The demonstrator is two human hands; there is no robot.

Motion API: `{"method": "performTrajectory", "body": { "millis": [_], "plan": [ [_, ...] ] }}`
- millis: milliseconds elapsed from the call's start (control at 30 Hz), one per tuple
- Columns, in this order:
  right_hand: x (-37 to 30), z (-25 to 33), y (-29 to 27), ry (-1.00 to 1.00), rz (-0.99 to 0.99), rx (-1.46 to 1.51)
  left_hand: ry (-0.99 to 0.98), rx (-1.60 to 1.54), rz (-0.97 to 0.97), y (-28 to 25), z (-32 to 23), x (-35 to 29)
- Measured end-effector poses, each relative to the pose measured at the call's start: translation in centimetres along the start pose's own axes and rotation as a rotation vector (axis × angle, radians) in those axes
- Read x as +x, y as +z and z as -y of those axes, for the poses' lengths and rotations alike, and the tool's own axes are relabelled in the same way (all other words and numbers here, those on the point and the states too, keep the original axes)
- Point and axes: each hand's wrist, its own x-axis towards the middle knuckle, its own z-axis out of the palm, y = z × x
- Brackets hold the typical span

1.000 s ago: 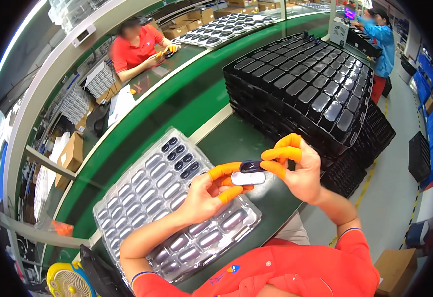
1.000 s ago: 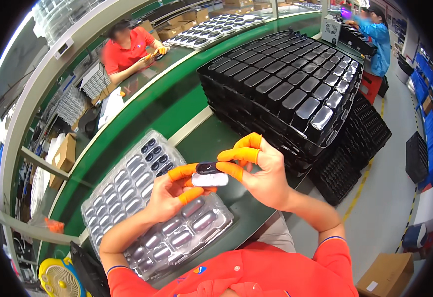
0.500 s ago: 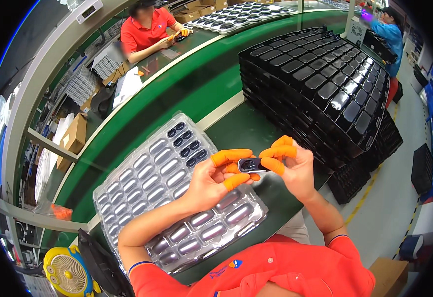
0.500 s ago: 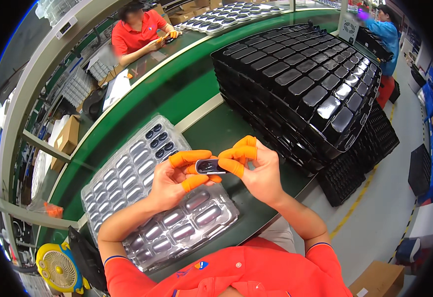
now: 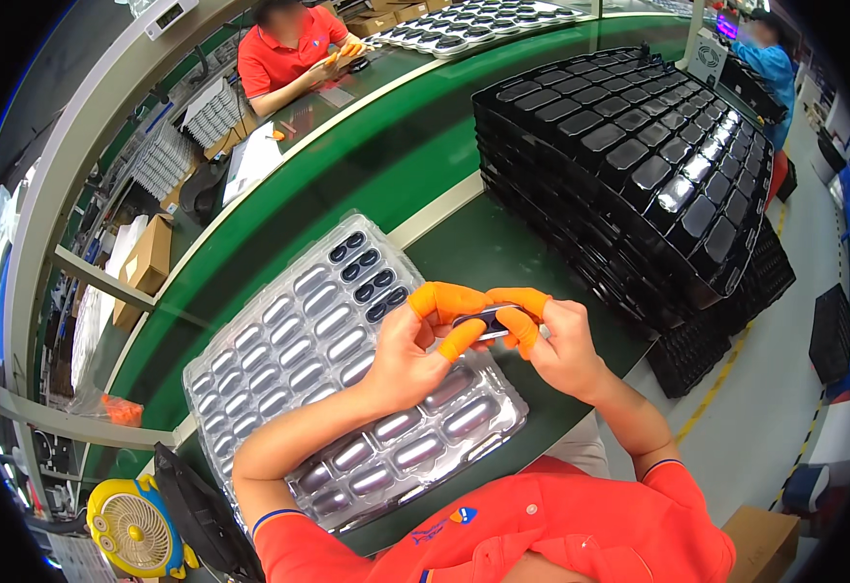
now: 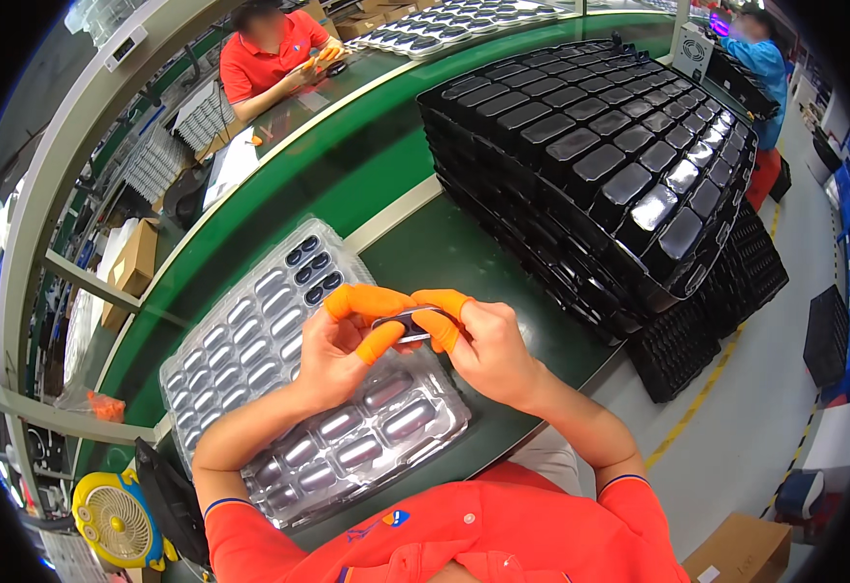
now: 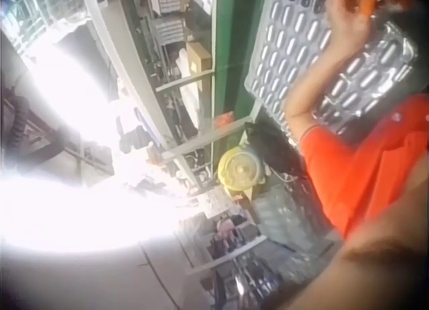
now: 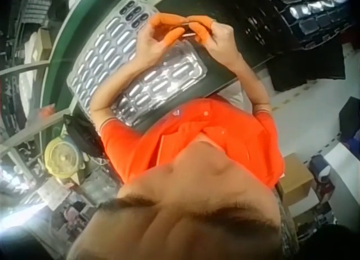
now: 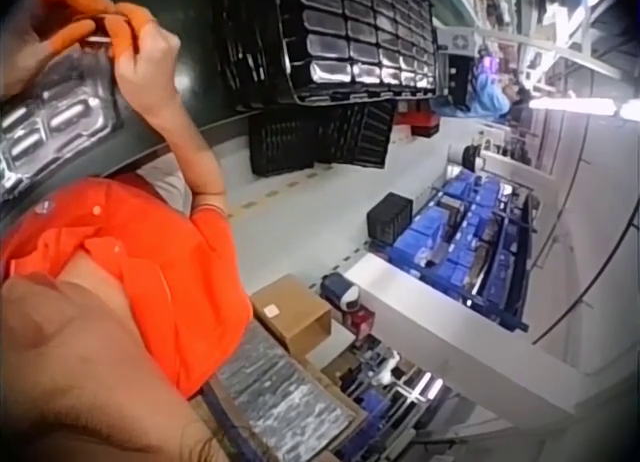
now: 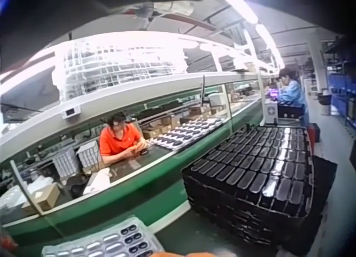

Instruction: The person picks up a black plastic component and a silver component, fits them together, and places the assembled unit into a clear plastic tray. After filling the tray, the person moves a stack of black trays aside.

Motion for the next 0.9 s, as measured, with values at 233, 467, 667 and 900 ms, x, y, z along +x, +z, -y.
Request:
{"method": "performTrajectory", "body": {
  "millis": [233,467,667,900],
  "plan": [
    [0.6,-2.0,-0.5,-0.87,-0.165,-0.658,-0.139,0.236,0.092,-0.5,-1.1,0.1],
    [0.9,-2.3,0.5,-0.905,-0.132,-0.651,-0.008,0.465,0.13,-1.3,-0.3,-0.2],
    [1.3,-3.6,1.2,-0.845,-0.144,-0.589,-0.374,0.263,0.033,-0.7,-0.3,0.2],
    [2.2,-2.3,-0.3,-0.666,-0.162,-0.531,-0.307,0.166,0.099,-1.4,-0.8,1.9]
  ]
}}
